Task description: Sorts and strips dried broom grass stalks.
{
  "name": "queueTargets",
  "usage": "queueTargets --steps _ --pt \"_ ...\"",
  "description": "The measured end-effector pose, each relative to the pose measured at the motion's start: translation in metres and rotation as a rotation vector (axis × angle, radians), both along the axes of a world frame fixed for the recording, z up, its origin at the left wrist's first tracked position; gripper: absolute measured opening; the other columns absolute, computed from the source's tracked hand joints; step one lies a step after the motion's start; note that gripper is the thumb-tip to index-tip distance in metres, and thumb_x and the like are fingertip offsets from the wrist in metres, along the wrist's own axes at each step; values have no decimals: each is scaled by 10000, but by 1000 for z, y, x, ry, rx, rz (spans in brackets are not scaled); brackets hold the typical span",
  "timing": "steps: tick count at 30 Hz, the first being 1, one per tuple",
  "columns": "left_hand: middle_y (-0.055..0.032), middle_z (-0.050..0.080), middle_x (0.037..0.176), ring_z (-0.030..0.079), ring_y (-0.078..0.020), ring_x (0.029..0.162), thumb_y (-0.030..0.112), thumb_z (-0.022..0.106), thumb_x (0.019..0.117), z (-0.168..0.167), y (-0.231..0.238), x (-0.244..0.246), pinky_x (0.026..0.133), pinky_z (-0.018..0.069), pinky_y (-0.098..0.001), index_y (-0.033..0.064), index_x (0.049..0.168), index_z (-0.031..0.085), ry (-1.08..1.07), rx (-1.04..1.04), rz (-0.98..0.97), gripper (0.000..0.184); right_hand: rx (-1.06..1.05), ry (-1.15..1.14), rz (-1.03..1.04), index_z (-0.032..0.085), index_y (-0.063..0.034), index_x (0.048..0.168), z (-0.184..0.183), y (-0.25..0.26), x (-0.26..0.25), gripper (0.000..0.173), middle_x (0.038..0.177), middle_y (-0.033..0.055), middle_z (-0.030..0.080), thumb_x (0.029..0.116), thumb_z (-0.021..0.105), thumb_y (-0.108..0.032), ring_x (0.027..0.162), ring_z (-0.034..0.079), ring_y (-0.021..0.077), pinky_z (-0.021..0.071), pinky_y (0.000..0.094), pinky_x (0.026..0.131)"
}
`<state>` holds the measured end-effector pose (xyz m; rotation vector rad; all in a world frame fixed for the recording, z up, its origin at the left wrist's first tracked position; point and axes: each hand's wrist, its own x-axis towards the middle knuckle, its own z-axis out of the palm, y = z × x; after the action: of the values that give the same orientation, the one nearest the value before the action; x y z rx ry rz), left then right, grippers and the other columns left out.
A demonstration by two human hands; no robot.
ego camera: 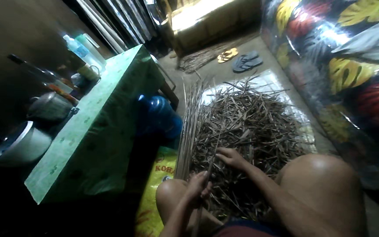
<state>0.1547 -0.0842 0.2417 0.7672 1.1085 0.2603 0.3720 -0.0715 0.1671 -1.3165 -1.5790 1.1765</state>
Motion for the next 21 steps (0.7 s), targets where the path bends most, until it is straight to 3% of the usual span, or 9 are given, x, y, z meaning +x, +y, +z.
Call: queueTargets --steps 3,6,7,9,11,12,14,18,21 --pt "57 448 549 386 11 369 246 260 1142 -3 -3 -6 357 350 -125 33 1155 555 -34 -46 -18 364 64 -94 -137 639 81 1282 -3 1 5 373 1166 259 695 1063 473 -171 1077 684 338 503 477 997" --pt "58 458 539 398 10 364 227 270 1132 -4 -13 -15 353 364 -126 46 1141 566 -61 -72 -52 347 -70 -47 -328 574 81 1379 -13 11 27 410 1336 279 620 1078 465 -175 1248 612 348 433 468 1108" --pt "57 466 543 400 10 366 225 273 1129 -4 -16 -18 353 362 -127 50 1137 571 -68 -76 -62 346 -122 -10 -420 567 79 1384 -18 15 36 411 1335 279 617 1082 455 -176 1225 619 337 446 466 1089" --pt "50 490 548 421 7 371 227 281 1125 -4 -21 -23 357 376 -130 47 1142 580 -94 -82 -76 349 -215 67 -627 564 76 1375 -20 22 49 398 1143 245 665 1097 441 -180 920 649 262 526 428 865" --pt "49 491 552 430 6 378 228 281 1127 -3 -21 -24 365 381 -129 41 1149 568 -80 -70 -74 344 -304 127 -706 569 19 1367 -11 23 52 380 831 104 602 1110 426 -223 608 536 137 489 320 589" --pt "47 491 559 432 4 385 229 278 1133 -2 -19 -22 371 385 -132 35 1152 564 -56 -57 -70 346 -351 188 -663 557 -5 1383 -2 21 49 380 759 58 560 1112 426 -238 539 496 100 459 276 521" --pt "38 491 571 436 -6 396 240 283 1137 -2 -13 -16 380 393 -143 23 1165 563 -20 -26 -55 355 -452 303 -457 528 -24 1405 17 12 38 385 773 31 547 1110 430 -251 536 488 80 451 244 503" --pt "19 515 621 473 -25 432 259 298 1137 -2 -2 2 408 428 -158 15 1157 560 2 5 -60 358 -526 469 -90 626 -34 1234 33 -2 16 322 692 -26 533 1102 416 -240 506 471 55 431 217 479" --pt "-2 558 657 535 -60 473 304 265 1143 1 -3 8 450 486 -192 17 1195 561 11 -16 -97 416 -525 507 -157 622 -39 1161 31 3 19 304 650 -35 517 1114 402 -243 478 464 50 428 206 458"
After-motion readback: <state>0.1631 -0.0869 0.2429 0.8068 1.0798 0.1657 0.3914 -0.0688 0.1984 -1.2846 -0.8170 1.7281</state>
